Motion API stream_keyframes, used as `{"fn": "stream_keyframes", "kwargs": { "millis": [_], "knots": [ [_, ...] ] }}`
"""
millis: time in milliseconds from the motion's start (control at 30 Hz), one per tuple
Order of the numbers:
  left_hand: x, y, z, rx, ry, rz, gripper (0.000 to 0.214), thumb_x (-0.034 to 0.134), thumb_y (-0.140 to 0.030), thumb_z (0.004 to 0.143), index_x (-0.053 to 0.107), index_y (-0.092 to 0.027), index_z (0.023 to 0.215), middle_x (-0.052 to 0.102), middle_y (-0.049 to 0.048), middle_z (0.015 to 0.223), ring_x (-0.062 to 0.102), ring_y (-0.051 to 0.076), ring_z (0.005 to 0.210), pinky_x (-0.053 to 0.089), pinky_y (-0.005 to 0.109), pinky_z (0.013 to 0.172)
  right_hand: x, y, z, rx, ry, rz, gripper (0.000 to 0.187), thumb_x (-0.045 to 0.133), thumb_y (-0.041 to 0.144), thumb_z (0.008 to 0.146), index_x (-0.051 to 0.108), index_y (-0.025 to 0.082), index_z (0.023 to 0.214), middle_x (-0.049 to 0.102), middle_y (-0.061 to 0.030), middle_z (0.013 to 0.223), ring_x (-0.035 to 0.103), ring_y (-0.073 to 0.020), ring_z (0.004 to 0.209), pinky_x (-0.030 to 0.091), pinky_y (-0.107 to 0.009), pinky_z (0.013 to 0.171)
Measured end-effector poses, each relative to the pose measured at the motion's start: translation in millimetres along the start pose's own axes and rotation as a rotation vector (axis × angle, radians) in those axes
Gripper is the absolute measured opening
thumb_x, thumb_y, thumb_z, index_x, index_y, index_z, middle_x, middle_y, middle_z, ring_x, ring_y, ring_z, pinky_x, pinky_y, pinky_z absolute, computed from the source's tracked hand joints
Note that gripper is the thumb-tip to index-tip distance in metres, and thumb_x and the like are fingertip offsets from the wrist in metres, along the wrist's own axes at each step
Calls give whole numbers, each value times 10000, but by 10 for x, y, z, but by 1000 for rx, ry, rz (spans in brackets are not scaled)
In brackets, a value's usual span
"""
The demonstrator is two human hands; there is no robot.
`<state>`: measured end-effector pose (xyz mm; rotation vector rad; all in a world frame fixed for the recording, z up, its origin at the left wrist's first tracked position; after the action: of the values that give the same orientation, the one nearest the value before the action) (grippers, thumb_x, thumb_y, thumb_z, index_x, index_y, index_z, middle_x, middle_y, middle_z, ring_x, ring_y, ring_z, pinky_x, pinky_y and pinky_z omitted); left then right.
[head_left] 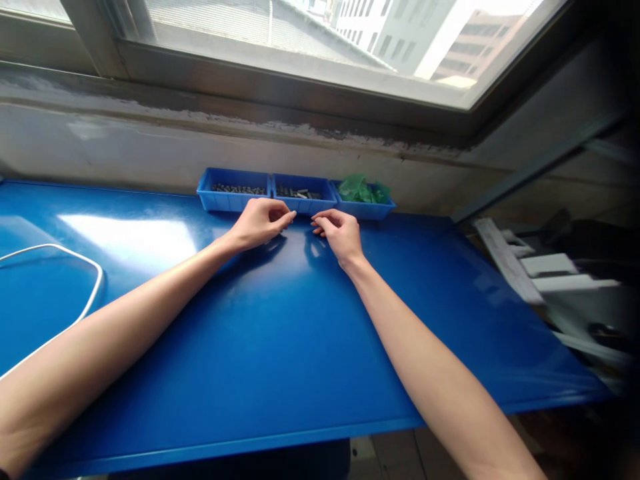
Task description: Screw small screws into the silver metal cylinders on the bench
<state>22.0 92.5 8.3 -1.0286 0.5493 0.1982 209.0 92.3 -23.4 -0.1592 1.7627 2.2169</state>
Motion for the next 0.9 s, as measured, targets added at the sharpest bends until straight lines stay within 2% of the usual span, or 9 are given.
{"fn": "stream_keyframes", "kwargs": {
  "millis": [133, 233, 300, 367, 467, 567, 667, 900],
  "knots": [
    [5, 42, -44, 57, 1, 134, 327, 623, -366, 890, 604, -157, 641, 577, -13, 574, 472, 102, 546, 318, 248, 546, 9, 21, -10, -6, 16, -9, 172, 637, 298, 782, 761, 187, 822, 767, -35, 793, 700, -160, 675, 551, -277, 703],
    [18, 52, -61, 56, 5, 186, 336, 603, -358, 886, 536, -174, 612, 544, -14, 566, 448, 108, 538, 292, 261, 547, 21, 50, -21, -15, 28, -7, 185, 661, 338, 785, 753, 183, 824, 756, -37, 778, 687, -165, 668, 535, -278, 683],
    [81, -6, -85, 88, 56, 273, 316, 587, -334, 885, 521, -185, 615, 559, -1, 587, 456, 123, 551, 287, 277, 565, 25, 75, -30, -28, 31, -30, 194, 676, 369, 785, 734, 185, 794, 737, -32, 754, 661, -165, 659, 514, -275, 660],
    [163, -80, -118, 133, 121, 393, 295, 570, -307, 885, 522, -193, 617, 592, 25, 626, 472, 146, 574, 273, 301, 581, 14, 116, -38, -60, 18, -91, 201, 682, 380, 779, 676, 195, 701, 670, -3, 671, 591, -147, 615, 465, -266, 618],
    [207, -126, -147, 148, 153, 485, 281, 546, -287, 895, 535, -199, 628, 628, 56, 674, 499, 172, 599, 259, 321, 589, -2, 174, -44, -109, -4, -184, 305, 671, 321, 747, 470, 214, 543, 454, 53, 533, 402, -107, 533, 341, -264, 550],
    [206, -115, -143, 134, 157, 498, 282, 540, -291, 902, 547, -200, 636, 635, 61, 683, 511, 177, 605, 264, 322, 592, 33, 193, -42, -124, 24, -218, 382, 620, 244, 705, 292, 227, 509, 281, 68, 509, 264, -90, 523, 244, -276, 530],
    [214, -103, -132, 137, 169, 512, 289, 531, -299, 910, 558, -198, 640, 636, 65, 695, 514, 178, 609, 262, 322, 594, 73, 202, -39, -127, 53, -243, 394, 578, 231, 694, 230, 231, 511, 215, 63, 525, 211, -86, 532, 201, -287, 535],
    [212, -106, -131, 138, 168, 502, 293, 538, -297, 901, 521, -199, 625, 618, 58, 682, 494, 172, 608, 250, 322, 597, 89, 216, -31, -135, 54, -242, 406, 559, 243, 694, 198, 237, 510, 175, 57, 540, 177, -89, 539, 181, -294, 536]
  ]
}}
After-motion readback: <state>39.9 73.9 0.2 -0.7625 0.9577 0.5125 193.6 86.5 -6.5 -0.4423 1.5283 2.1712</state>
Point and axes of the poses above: each hand's wrist, its own z-axis towards the middle knuckle, its own x-axis out of the palm, y = z × x, the point moved 10 cm from there along z, towards the middle knuckle
